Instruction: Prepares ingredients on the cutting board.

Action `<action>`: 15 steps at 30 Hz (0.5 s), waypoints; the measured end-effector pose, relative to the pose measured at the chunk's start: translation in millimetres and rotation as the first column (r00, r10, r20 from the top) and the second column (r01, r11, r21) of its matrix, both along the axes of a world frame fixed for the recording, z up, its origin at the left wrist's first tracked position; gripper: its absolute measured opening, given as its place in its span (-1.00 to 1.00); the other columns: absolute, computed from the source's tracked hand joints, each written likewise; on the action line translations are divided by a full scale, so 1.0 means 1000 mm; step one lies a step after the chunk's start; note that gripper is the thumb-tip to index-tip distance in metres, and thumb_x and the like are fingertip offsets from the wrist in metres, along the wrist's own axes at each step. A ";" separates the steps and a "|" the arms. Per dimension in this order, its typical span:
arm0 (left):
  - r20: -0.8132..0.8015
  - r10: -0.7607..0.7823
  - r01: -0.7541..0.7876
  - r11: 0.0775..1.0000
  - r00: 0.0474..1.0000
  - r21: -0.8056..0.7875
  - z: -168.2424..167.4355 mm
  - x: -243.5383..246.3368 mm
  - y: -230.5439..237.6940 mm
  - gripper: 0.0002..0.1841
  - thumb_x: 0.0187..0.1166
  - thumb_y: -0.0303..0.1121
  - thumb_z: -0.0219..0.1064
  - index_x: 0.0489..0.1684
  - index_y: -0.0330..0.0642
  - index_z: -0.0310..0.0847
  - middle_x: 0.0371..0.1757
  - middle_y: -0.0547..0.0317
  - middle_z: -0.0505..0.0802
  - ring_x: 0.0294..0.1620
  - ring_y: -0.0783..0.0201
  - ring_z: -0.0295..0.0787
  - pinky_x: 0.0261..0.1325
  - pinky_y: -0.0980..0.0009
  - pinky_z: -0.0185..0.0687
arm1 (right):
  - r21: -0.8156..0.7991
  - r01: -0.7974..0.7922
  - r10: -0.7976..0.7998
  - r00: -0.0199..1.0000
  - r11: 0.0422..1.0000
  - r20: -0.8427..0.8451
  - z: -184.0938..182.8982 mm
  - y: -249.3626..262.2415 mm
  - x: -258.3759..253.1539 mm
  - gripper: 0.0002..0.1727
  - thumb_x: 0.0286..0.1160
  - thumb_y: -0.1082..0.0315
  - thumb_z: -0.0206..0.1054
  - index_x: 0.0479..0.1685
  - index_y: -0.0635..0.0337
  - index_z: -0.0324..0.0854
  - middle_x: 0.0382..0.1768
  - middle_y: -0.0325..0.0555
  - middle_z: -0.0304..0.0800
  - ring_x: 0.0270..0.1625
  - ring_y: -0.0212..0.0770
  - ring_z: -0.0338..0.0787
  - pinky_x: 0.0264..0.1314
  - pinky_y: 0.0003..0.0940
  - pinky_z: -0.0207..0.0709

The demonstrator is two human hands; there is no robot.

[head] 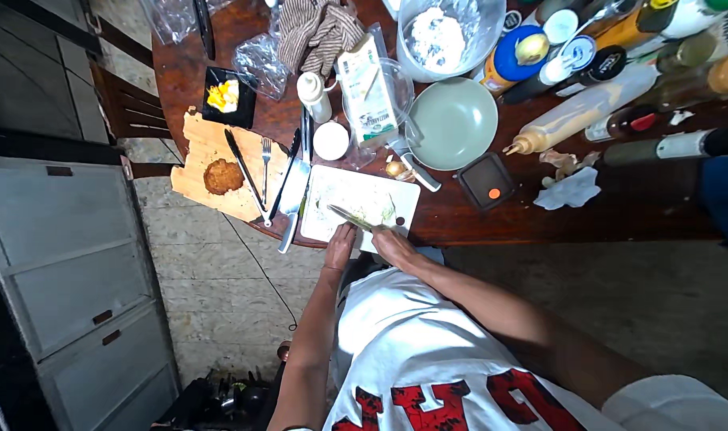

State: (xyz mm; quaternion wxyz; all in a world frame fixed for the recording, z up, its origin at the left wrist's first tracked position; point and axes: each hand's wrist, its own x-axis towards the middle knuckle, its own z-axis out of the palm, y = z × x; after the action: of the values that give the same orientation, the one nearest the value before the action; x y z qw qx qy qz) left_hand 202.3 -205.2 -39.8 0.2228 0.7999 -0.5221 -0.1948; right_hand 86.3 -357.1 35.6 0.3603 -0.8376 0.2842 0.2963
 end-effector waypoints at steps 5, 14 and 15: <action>-0.003 0.000 0.000 1.000 1.000 -0.004 0.001 0.000 -0.001 -0.81 0.65 -0.55 0.26 0.06 -0.32 0.77 0.25 -0.11 0.81 0.34 -0.01 0.75 0.43 0.15 0.67 | -0.006 0.018 -0.017 0.999 1.000 0.043 -0.003 0.000 0.009 -0.67 0.80 0.30 0.02 0.19 0.30 0.60 -0.14 0.26 0.82 0.02 0.28 0.87 0.06 0.20 0.72; 0.032 -0.008 0.008 1.000 0.999 -0.005 -0.002 0.000 0.001 -0.84 0.63 -0.56 0.28 -0.03 -0.30 0.78 0.15 -0.08 0.82 0.25 0.00 0.77 0.37 0.18 0.70 | 0.024 -0.005 0.005 1.000 1.000 -0.003 0.007 -0.001 -0.002 -0.65 0.83 0.29 -0.04 0.21 0.32 0.58 -0.10 0.28 0.82 0.07 0.30 0.86 0.10 0.20 0.70; 0.032 -0.003 0.003 1.000 0.999 -0.007 -0.002 0.000 0.001 -0.83 0.63 -0.56 0.28 0.00 -0.29 0.79 0.18 -0.07 0.82 0.27 0.01 0.77 0.38 0.18 0.69 | 0.017 -0.002 0.001 1.000 1.000 0.003 0.001 0.000 0.001 -0.65 0.83 0.29 -0.03 0.20 0.32 0.59 -0.10 0.28 0.82 0.07 0.30 0.86 0.10 0.20 0.70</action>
State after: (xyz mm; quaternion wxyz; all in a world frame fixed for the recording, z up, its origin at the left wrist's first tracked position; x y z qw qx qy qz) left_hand 201.9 -204.4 -41.5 0.2171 0.8012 -0.5276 -0.1805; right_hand 86.8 -357.4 36.8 0.3678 -0.8352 0.2803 0.2977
